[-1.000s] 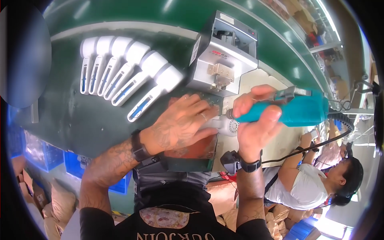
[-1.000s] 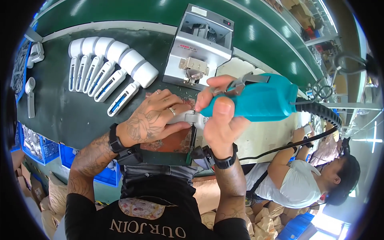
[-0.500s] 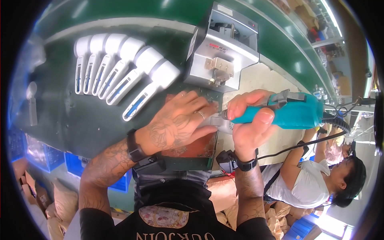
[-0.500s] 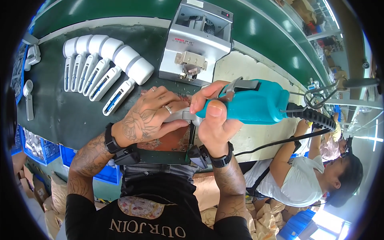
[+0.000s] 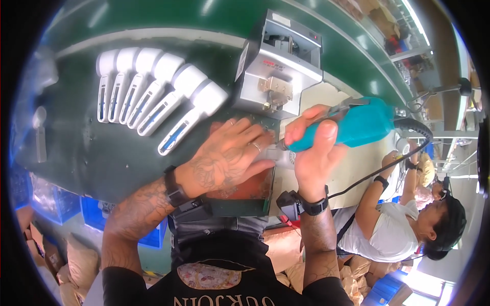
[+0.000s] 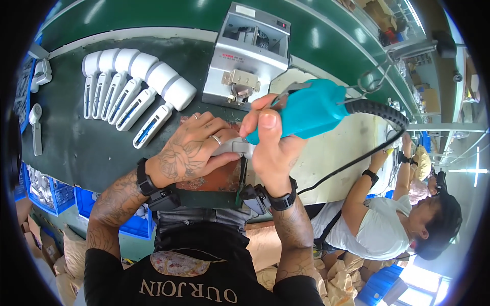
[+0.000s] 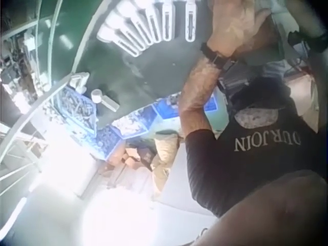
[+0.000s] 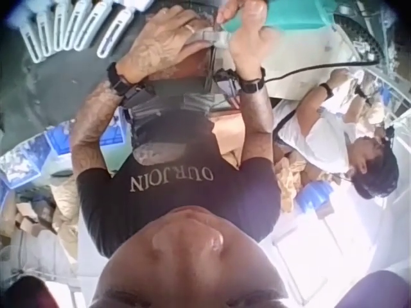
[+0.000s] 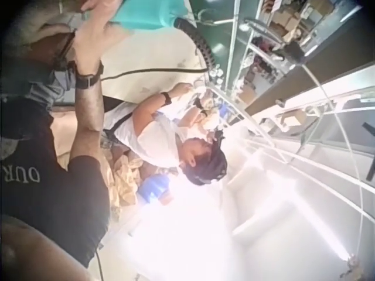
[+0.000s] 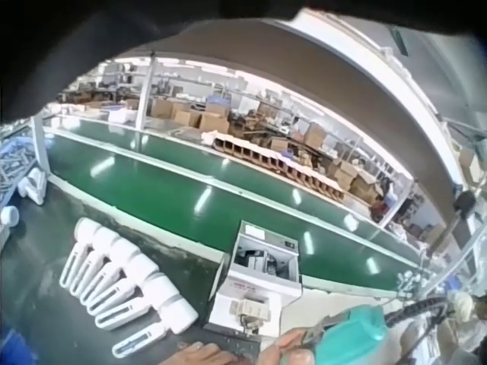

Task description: The person picks up a white plastic component, places it on a red work surface, and uses a power screwdriver on it. They then set the component aside on the table and repeat the process with several more components.

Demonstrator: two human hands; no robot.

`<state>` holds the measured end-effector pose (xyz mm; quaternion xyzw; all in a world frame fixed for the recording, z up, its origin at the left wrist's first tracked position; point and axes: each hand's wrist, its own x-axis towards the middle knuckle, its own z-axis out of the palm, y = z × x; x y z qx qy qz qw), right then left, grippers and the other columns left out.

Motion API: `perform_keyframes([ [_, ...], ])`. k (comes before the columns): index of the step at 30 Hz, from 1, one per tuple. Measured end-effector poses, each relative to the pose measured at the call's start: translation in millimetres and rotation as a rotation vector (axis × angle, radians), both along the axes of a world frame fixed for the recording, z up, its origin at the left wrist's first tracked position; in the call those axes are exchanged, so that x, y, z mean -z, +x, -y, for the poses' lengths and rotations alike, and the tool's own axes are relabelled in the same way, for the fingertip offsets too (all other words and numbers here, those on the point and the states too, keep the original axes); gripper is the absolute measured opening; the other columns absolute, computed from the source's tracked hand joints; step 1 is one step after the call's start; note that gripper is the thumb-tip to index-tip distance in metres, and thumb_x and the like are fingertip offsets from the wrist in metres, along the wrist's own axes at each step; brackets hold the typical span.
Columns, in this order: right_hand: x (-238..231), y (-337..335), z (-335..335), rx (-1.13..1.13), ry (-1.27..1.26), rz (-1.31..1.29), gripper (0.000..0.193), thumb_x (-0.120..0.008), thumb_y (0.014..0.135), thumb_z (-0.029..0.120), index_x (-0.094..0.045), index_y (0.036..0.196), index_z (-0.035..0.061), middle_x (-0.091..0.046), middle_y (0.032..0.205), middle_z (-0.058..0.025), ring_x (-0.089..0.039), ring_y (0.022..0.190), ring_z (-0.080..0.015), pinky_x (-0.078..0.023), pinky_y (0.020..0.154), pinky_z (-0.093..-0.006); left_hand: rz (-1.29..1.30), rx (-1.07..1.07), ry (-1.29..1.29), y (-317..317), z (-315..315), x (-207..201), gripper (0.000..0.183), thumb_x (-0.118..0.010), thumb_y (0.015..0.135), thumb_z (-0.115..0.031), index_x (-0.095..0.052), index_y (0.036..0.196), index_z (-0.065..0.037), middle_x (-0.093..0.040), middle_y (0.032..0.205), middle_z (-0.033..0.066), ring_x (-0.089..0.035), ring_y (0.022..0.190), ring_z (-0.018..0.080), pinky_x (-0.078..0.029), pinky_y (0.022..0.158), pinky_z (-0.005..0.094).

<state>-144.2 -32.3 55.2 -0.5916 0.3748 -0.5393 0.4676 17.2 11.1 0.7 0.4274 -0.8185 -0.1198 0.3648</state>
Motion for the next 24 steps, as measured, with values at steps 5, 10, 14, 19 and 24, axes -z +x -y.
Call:
perform_keyframes([
  [5,-25,23,24,0.084,-0.152,0.073,0.048,-0.051,0.102,0.044,-0.053,0.105,-0.0042,-0.054,0.068,-0.0077,-0.055,0.06,-0.0194,-0.046,0.056,-0.0327,-0.001,0.036,-0.01,3,0,-2,0.04,-0.07,0.082,-0.024,-0.062,0.113,-0.001,-0.057,0.098,0.0095,-0.054,0.094,0.0267,-0.046,0.079,0.0389],
  [10,-12,40,52,0.045,-0.304,0.007,0.042,-0.052,0.103,0.04,-0.054,0.104,-0.0018,-0.057,0.07,-0.0072,-0.059,0.063,-0.0177,-0.047,0.057,-0.0306,-0.028,0.048,-0.016,4,-2,-2,0.038,-0.07,0.079,-0.021,-0.063,0.111,-0.001,-0.057,0.097,0.0099,-0.055,0.094,0.0272,-0.046,0.079,0.0389],
  [14,0,31,57,-0.052,-0.331,0.04,0.04,-0.052,0.103,0.04,-0.055,0.102,-0.0005,-0.058,0.07,-0.0064,-0.057,0.062,-0.0158,-0.046,0.056,-0.0293,-0.05,0.079,-0.029,2,-1,-3,0.037,-0.07,0.078,-0.02,-0.063,0.109,-0.001,-0.058,0.099,0.0103,-0.055,0.095,0.0278,-0.046,0.08,0.04],
  [19,-9,35,35,-0.016,-0.211,-0.05,0.041,-0.052,0.103,0.04,-0.054,0.101,-0.0007,-0.056,0.069,-0.0074,-0.055,0.062,-0.0169,-0.045,0.057,-0.0306,-0.017,0.061,0.005,4,-3,-1,0.038,-0.069,0.079,-0.021,-0.063,0.11,-0.001,-0.058,0.1,0.0111,-0.054,0.095,0.0286,-0.046,0.082,0.0407],
  [24,-18,0,-7,-0.005,-0.108,0.089,0.06,-0.055,0.096,0.057,-0.051,0.106,-0.0022,-0.051,0.067,-0.007,-0.051,0.058,-0.0174,-0.044,0.053,-0.0319,-0.005,0.066,0.04,5,3,-3,0.036,-0.069,0.082,-0.021,-0.063,0.113,-0.004,-0.059,0.102,0.0098,-0.054,0.093,0.0288,-0.046,0.08,0.0405],
])
